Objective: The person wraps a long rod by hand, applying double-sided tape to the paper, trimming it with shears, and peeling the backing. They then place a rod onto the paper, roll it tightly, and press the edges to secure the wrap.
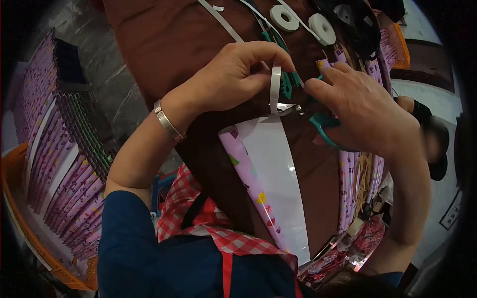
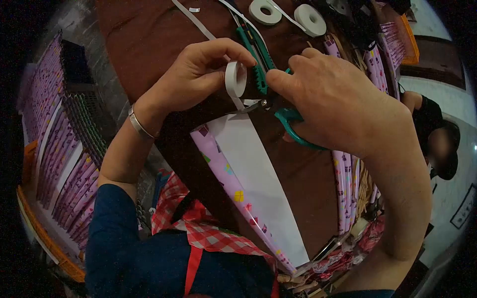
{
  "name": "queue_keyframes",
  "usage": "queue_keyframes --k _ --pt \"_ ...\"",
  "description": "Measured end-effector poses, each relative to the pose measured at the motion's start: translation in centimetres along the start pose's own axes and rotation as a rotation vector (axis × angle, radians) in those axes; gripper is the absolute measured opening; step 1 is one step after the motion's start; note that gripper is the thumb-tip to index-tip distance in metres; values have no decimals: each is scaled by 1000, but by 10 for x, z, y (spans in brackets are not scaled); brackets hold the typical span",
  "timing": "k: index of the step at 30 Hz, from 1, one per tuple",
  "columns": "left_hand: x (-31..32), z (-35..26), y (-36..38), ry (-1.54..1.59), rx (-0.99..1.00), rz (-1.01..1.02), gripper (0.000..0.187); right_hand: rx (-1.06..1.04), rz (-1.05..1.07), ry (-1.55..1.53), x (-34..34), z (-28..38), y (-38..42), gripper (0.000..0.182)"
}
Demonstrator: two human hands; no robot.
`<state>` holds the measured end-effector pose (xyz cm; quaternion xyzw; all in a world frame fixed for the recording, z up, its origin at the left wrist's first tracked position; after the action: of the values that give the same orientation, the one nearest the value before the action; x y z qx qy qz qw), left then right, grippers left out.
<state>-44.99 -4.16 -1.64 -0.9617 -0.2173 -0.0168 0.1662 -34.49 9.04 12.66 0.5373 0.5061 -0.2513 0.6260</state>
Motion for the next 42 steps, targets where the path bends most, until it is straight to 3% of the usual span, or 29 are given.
queue_keyframes --k 12,37,42 --pt "0 -1 0 38 -49 18 23 41 81 27 1 9 -8 47" --pt "0 -1 -1 -3 -60 24 21 49 85 -12 -1 9 -6 53" --pt "-1 -2 -1 9 -47 18 20 64 178 69 1 9 -8 53"
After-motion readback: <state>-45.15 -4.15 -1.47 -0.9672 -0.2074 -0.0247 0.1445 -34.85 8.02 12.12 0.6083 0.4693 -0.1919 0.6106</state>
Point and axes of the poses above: each hand's wrist, its own y-axis away from the middle knuckle, its own x-axis out of the palm, z = x × y, the point moved 3 cm from there along -y, towards the middle knuckle, and after that the axes turned 2 degrees about -z, right-handed, at the moved point
